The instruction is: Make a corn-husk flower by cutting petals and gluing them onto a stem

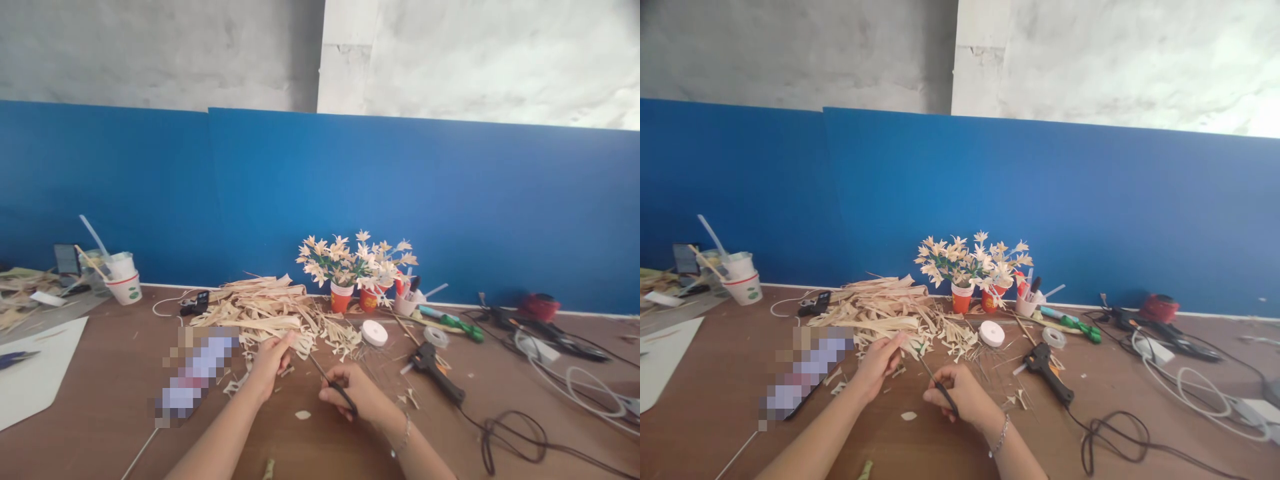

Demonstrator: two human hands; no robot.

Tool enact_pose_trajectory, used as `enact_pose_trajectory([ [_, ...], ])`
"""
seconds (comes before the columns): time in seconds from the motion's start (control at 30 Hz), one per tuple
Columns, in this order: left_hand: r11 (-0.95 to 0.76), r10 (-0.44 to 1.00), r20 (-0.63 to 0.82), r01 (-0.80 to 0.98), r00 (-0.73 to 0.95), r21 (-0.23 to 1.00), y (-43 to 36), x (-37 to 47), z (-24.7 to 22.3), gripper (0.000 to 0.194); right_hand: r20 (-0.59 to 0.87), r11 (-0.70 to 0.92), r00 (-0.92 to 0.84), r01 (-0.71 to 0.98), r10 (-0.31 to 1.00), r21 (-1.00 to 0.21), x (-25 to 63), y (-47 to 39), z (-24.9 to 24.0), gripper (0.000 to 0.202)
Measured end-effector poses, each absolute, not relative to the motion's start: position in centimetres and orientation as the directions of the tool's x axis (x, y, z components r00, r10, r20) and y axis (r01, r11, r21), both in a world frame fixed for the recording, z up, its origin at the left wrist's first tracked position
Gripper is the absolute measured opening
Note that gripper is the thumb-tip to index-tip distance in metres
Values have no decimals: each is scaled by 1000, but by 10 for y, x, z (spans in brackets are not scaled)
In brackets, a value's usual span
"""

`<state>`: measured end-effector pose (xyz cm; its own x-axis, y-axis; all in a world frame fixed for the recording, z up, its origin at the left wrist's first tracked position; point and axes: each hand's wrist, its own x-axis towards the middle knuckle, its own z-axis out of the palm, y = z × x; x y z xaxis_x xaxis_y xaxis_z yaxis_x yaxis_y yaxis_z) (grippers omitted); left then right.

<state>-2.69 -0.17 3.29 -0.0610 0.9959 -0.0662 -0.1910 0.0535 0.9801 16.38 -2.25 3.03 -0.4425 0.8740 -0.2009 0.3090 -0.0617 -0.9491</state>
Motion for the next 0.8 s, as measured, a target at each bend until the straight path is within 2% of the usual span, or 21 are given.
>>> enact_pose_trajectory([
  [0.5,58,998,-62,-181,-14,982,-1,-25,28,42,-206,-77,-444,290,872,-954,162,-23,27,37],
  [0.63,79,994,-94,-219,-57,972,2,-27,27,38,-221,-90,-474,282,852,-955,168,-20,26,38],
  [0.8,23,988,-59,-247,-140,969,6,-31,28,35,-203,-71,-549,252,811,-965,178,-18,28,36],
])
